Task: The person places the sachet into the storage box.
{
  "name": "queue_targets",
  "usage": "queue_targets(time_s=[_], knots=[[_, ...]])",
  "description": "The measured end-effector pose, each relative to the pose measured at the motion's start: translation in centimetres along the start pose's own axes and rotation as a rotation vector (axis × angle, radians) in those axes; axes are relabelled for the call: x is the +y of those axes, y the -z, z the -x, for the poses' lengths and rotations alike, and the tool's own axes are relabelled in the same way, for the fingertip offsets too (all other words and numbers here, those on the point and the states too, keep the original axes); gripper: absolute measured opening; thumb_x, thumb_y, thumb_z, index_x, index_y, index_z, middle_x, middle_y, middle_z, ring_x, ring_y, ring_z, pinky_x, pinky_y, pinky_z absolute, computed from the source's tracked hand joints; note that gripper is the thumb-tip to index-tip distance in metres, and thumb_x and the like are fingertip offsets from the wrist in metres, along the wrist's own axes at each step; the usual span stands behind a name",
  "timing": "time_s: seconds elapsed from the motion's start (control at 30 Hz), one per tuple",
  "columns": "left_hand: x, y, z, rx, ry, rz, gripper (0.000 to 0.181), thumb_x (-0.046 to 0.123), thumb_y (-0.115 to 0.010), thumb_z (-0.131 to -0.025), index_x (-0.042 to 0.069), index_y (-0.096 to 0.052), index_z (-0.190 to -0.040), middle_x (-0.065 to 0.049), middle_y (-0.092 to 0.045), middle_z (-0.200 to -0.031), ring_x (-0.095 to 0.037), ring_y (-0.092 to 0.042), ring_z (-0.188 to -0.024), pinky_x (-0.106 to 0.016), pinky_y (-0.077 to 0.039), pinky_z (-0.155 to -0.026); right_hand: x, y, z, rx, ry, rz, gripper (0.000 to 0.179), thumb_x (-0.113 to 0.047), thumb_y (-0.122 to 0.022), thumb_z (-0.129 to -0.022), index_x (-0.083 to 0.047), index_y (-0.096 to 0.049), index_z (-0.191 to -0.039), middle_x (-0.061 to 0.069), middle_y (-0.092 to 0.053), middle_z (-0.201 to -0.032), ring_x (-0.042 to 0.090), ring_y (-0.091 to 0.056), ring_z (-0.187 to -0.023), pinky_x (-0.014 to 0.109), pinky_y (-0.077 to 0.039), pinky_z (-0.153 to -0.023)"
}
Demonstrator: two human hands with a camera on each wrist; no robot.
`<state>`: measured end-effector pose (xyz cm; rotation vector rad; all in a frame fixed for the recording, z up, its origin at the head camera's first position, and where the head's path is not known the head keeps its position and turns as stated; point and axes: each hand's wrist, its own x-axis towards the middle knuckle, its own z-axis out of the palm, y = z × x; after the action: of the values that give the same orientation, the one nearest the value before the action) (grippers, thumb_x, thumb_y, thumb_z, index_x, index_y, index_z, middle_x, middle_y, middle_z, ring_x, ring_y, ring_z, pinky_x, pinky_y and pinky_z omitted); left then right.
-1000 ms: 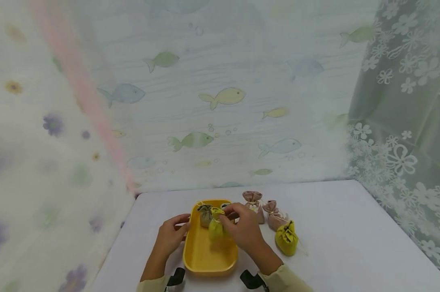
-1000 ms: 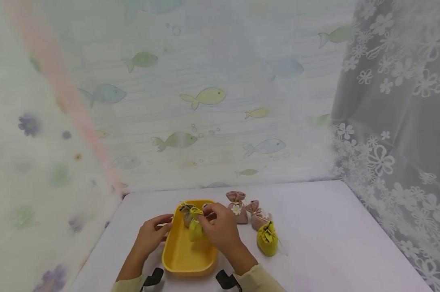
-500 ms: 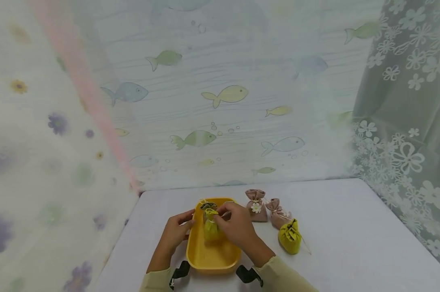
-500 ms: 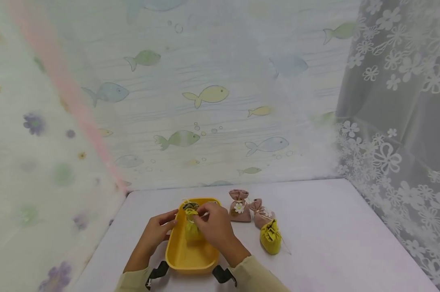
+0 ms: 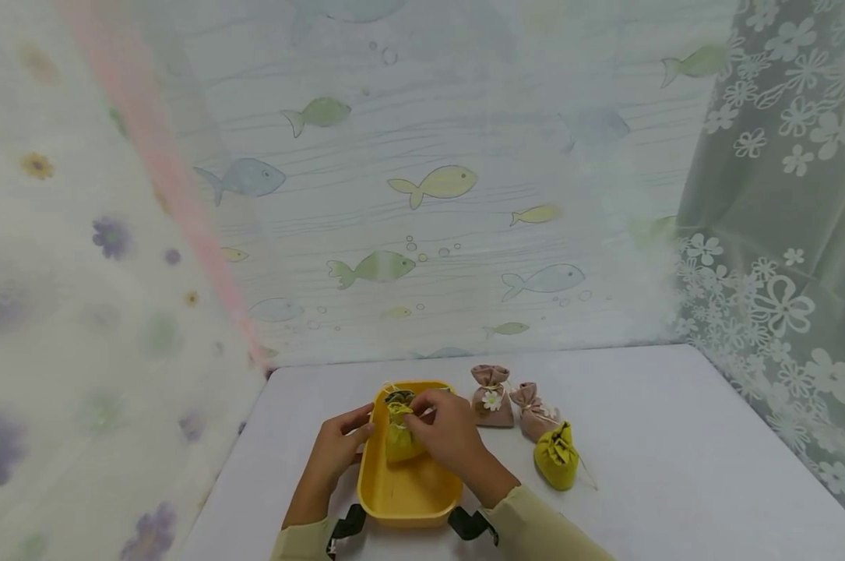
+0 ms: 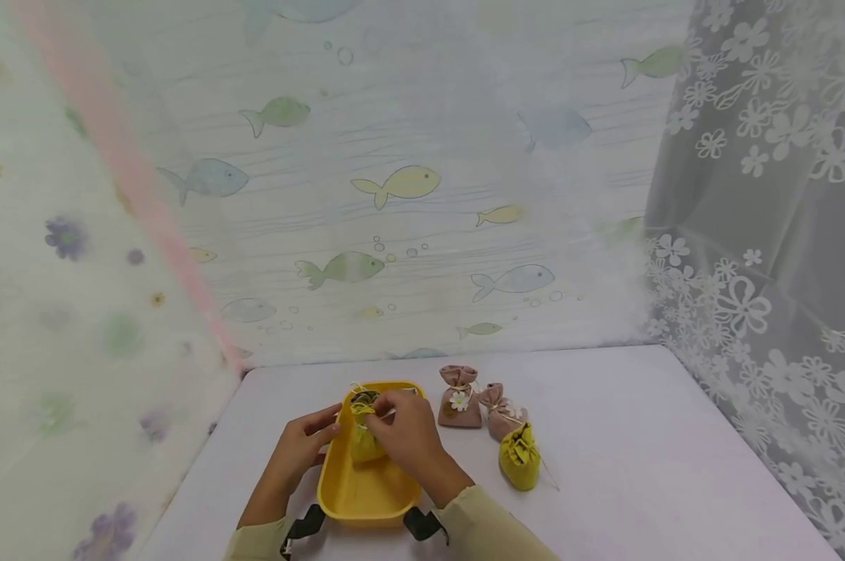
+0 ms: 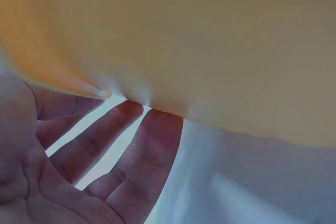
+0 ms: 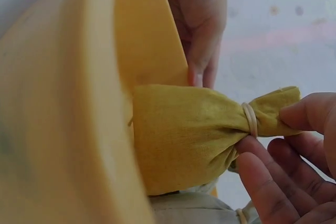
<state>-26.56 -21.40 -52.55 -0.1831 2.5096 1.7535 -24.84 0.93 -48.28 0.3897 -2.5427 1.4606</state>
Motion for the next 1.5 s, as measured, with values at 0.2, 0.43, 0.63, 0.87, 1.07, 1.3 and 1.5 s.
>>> queue_targets(time_s=[0.2, 0.43, 0.63, 0.87, 1.07, 1.3, 1.5], knots=[[0.2, -0.1, 0.0, 0.000, 0.001, -0.007, 0.044, 0.024, -0.068, -0.101, 0.022, -0.063, -0.145, -0.016, -0.062, -0.144, -0.035, -0.064, -0.127, -0.041, -0.065, -0.082, 0.1, -0.3, -0.3, -0.038, -0.002, -0.015, 0.008, -0.031, -0.078, -0.093, -0.025, -0.073, -0.096, -0.012, -0.071, -0.095, 0.003, -0.067, -0.080, 0.021, -0.061, -0.072], [-0.1, 0.1, 0.0, -0.009, 0.001, 0.006, 0.044, 0.025, -0.068, -0.101, 0.023, -0.063, -0.145, -0.016, -0.062, -0.144, -0.034, -0.063, -0.128, -0.041, -0.065, -0.082, 0.0, -0.7, -0.5, -0.112, -0.028, -0.044, 0.008, -0.029, -0.078, -0.093, -0.024, -0.072, -0.094, -0.010, -0.070, -0.095, 0.004, -0.067, -0.079, 0.022, -0.061, -0.072], [-0.2, 0.2, -0.1, -0.016, -0.001, 0.013, 0.044, 0.025, -0.068, -0.101, 0.023, -0.063, -0.145, -0.016, -0.062, -0.144, -0.034, -0.064, -0.127, -0.041, -0.065, -0.083, -0.1, -0.9, -0.5, -0.124, -0.041, -0.025, 0.007, -0.028, -0.078, -0.093, -0.024, -0.071, -0.092, -0.012, -0.069, -0.091, 0.005, -0.064, -0.080, 0.023, -0.060, -0.073], [-0.2, 0.2, 0.0, -0.011, 0.011, 0.015, 0.044, 0.025, -0.068, -0.101, 0.024, -0.063, -0.145, -0.015, -0.062, -0.143, -0.031, -0.064, -0.126, -0.041, -0.065, -0.083, -0.2, -1.0, -0.2, -0.150, -0.044, 0.011, 0.006, -0.026, -0.078, -0.093, -0.025, -0.072, -0.093, -0.014, -0.070, -0.094, 0.005, -0.063, -0.085, 0.024, -0.061, -0.079], [-0.3, 0.2, 0.0, -0.015, 0.003, 0.016, 0.044, 0.025, -0.068, -0.101, 0.024, -0.063, -0.145, -0.016, -0.061, -0.144, -0.032, -0.065, -0.125, -0.041, -0.065, -0.084, -0.1, -0.9, -0.1, -0.156, -0.019, 0.017, 0.007, -0.026, -0.078, -0.093, -0.024, -0.072, -0.096, -0.014, -0.070, -0.094, 0.004, -0.064, -0.086, 0.024, -0.060, -0.079], [-0.7, 0.3, 0.4, -0.015, 0.012, 0.006, 0.046, 0.025, -0.069, -0.101, 0.020, -0.061, -0.146, -0.017, -0.063, -0.142, -0.031, -0.067, -0.121, -0.041, -0.065, -0.081, 1.1, -0.7, 0.8, -0.162, 0.041, -0.019, 0.011, -0.028, -0.076, -0.096, -0.020, -0.073, -0.103, -0.014, -0.071, -0.096, 0.001, -0.067, -0.087, 0.019, -0.059, -0.076], [-0.6, 0.2, 0.1, -0.023, -0.025, 0.031, 0.045, 0.022, -0.067, -0.102, 0.020, -0.062, -0.146, -0.017, -0.062, -0.142, -0.028, -0.068, -0.119, -0.041, -0.065, -0.079, 1.2, 0.7, 1.2, -0.111, 0.101, -0.023, 0.010, -0.025, -0.073, -0.097, -0.019, -0.075, -0.105, -0.012, -0.072, -0.097, 0.002, -0.069, -0.086, 0.020, -0.059, -0.076]])
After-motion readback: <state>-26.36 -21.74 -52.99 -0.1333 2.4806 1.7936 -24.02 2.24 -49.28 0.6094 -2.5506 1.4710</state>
